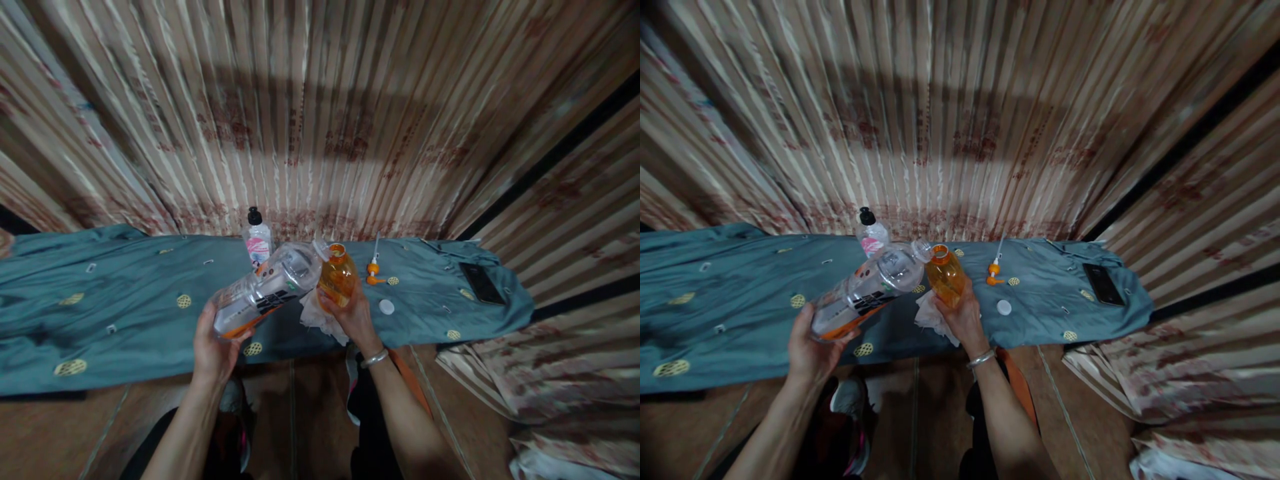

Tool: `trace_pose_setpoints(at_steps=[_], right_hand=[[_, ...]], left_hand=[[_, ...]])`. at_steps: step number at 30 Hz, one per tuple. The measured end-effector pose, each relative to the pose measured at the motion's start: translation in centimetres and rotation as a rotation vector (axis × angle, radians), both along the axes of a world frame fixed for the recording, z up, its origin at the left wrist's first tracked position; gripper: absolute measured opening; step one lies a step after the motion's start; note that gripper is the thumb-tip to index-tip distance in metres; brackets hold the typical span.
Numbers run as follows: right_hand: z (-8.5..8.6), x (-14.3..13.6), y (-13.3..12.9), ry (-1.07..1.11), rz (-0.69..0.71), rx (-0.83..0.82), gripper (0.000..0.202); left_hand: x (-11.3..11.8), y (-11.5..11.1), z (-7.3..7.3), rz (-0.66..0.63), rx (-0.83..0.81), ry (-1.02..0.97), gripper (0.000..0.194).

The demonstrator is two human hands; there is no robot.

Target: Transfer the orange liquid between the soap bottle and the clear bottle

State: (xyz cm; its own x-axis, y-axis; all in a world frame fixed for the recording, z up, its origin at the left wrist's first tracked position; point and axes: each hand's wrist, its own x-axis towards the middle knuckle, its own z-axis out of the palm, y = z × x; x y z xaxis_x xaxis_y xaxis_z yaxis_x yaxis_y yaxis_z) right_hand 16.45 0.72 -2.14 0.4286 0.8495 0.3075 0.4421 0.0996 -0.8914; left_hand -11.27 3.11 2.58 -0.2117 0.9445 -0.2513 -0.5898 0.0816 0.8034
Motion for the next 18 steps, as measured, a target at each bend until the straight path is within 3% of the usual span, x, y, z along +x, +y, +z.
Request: trace_pose_setpoints(at_steps=[8,18], right_hand=[[-0.1,-0.3,-0.2,-0.004,-0.01,0.005,0.075],[0.5,-0.6,-0.3,-0.021,-0.054,-0.012,0.075]], left_hand=[[-1.3,-0.4,0.3,-0.088,-0.042,-0.009,0.072],[-1.8,-1.4,-0.3,-0.061,-0.058,0.003,0.067]])
